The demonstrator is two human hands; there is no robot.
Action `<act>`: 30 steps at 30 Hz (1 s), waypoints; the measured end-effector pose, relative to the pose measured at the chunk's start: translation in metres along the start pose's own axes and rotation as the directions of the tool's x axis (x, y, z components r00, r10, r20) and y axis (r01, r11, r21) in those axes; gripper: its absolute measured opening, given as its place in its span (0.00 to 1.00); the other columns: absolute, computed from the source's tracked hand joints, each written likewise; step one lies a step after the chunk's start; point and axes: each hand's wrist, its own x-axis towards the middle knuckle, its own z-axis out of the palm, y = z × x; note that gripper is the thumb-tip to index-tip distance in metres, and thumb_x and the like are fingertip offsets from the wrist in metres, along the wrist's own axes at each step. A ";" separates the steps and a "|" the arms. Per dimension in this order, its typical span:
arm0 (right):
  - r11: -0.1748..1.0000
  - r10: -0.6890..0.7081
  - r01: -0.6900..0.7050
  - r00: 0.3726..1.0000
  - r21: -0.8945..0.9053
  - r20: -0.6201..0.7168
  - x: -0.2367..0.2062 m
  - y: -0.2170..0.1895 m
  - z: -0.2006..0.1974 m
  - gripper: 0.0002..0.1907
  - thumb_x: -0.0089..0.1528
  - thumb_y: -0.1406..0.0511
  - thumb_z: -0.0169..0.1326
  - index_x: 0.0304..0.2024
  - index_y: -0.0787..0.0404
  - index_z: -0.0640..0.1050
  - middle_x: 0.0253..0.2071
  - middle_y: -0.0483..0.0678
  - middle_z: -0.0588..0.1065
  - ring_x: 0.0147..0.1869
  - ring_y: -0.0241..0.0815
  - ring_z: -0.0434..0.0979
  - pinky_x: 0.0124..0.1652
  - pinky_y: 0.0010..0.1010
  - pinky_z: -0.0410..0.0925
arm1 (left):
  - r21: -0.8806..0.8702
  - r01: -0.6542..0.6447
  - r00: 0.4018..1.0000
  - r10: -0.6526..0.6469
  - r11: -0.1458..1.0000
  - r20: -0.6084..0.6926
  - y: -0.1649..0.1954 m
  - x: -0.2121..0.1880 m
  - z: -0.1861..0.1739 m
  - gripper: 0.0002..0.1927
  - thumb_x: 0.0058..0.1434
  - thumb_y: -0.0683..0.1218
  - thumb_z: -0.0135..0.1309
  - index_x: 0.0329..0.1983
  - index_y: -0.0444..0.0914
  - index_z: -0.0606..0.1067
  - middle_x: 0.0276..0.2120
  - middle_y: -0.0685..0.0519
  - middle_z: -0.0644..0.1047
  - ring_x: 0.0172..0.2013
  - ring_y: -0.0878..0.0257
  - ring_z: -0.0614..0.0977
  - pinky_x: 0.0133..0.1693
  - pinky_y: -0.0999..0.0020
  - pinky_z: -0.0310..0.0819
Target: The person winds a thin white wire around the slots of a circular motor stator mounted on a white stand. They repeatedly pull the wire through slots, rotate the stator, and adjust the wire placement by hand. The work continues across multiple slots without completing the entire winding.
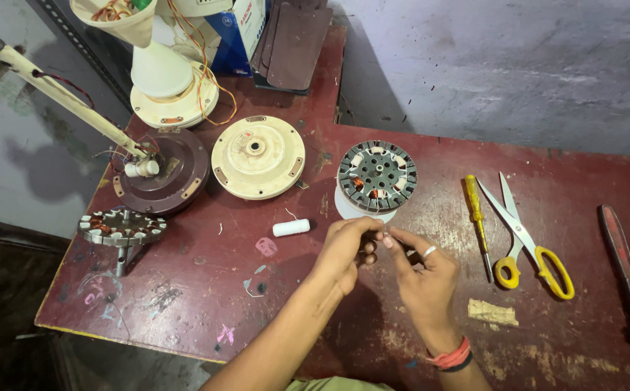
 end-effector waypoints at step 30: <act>0.756 0.378 -0.396 0.914 0.521 0.145 0.035 0.023 0.012 0.08 0.63 0.71 0.60 0.44 0.67 0.83 0.33 0.47 0.81 0.30 0.31 0.75 0.28 0.19 0.63 | -0.561 0.108 0.984 -0.009 0.821 0.176 -0.036 0.025 0.019 0.09 0.68 0.46 0.51 0.39 0.36 0.78 0.26 0.60 0.73 0.24 0.71 0.68 0.27 0.76 0.63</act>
